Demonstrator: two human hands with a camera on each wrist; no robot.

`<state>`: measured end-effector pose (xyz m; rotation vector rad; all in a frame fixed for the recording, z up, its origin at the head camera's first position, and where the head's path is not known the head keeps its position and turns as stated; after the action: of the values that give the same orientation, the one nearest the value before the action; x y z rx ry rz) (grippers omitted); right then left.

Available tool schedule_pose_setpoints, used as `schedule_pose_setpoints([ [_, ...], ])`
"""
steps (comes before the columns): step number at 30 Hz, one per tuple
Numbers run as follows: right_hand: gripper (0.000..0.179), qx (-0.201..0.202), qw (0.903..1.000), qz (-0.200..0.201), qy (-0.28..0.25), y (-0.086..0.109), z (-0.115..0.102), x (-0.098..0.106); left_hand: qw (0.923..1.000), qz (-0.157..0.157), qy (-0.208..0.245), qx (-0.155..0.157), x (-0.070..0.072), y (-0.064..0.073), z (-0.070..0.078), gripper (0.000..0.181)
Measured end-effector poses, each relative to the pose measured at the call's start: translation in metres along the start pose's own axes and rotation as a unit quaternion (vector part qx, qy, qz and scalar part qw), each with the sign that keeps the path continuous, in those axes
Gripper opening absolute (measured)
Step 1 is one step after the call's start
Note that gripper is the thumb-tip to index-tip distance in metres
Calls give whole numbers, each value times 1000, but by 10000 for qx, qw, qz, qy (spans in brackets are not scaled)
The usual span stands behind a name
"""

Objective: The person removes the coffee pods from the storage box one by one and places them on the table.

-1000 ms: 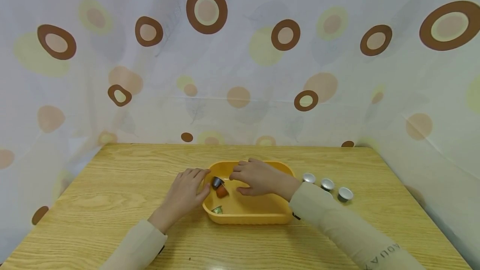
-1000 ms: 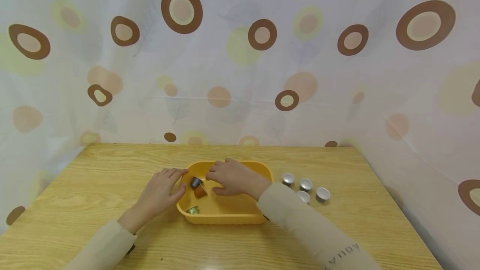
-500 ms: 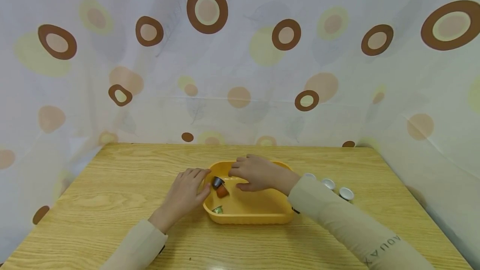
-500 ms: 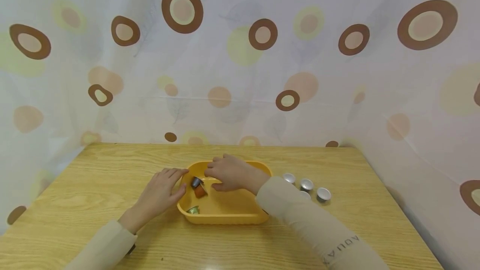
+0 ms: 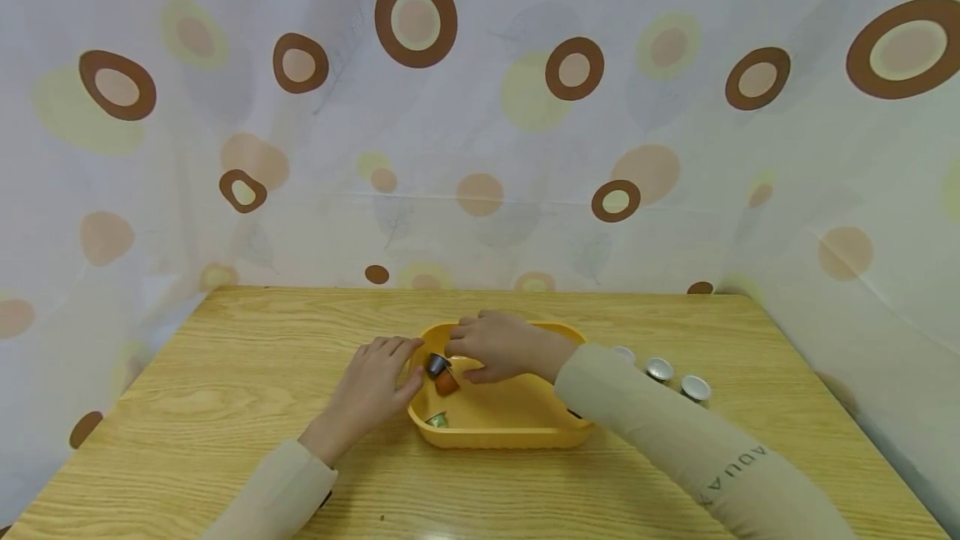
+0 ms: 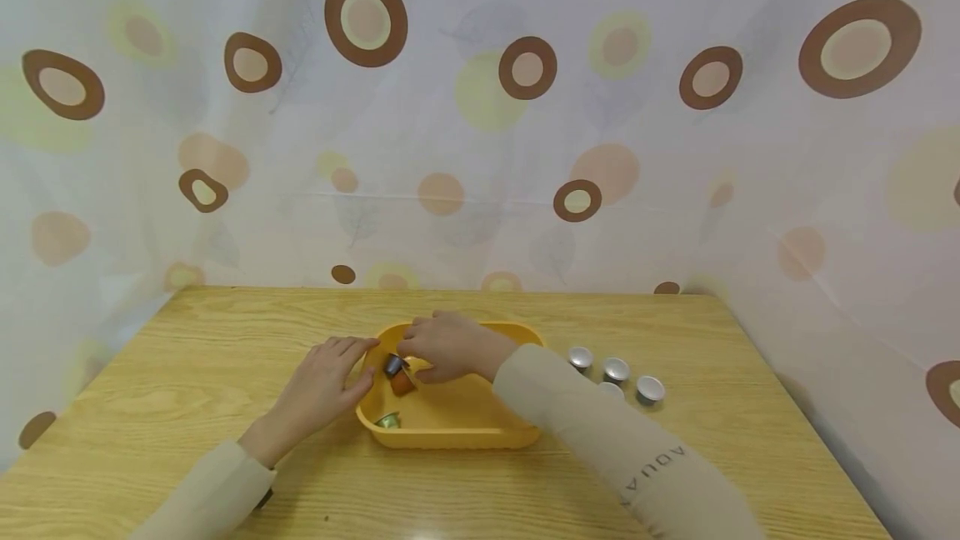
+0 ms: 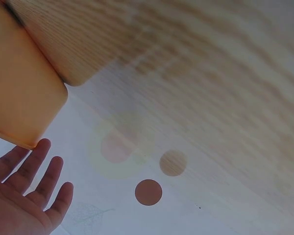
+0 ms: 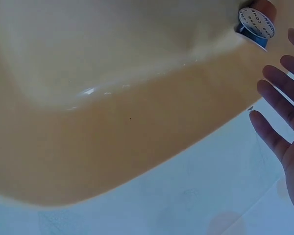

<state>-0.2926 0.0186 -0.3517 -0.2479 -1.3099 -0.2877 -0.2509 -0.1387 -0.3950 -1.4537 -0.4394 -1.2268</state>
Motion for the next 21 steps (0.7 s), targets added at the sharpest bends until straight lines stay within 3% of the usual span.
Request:
schedule_pose_setpoints([
  [15, 35, 189, 9996, 98, -177, -11, -1, -19, 10000, 52, -11, -31, 0, -1, 0, 37],
  [21, 38, 138, 9999, -76, -12, -14, -4, -24, 10000, 67, -37, -46, 1, 0, 0, 37],
])
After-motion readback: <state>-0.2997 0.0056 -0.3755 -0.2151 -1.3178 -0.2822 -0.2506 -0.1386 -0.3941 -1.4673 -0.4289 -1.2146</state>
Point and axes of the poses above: each hand's wrist, its own y-axis away from the middle knuckle, its own x-axis out of the back of the hand, z = x × y, the point moved 4 cm from there along -y, towards the middle knuckle, and after that the axes turned 6 degrees about z, right-handed, at the moved point
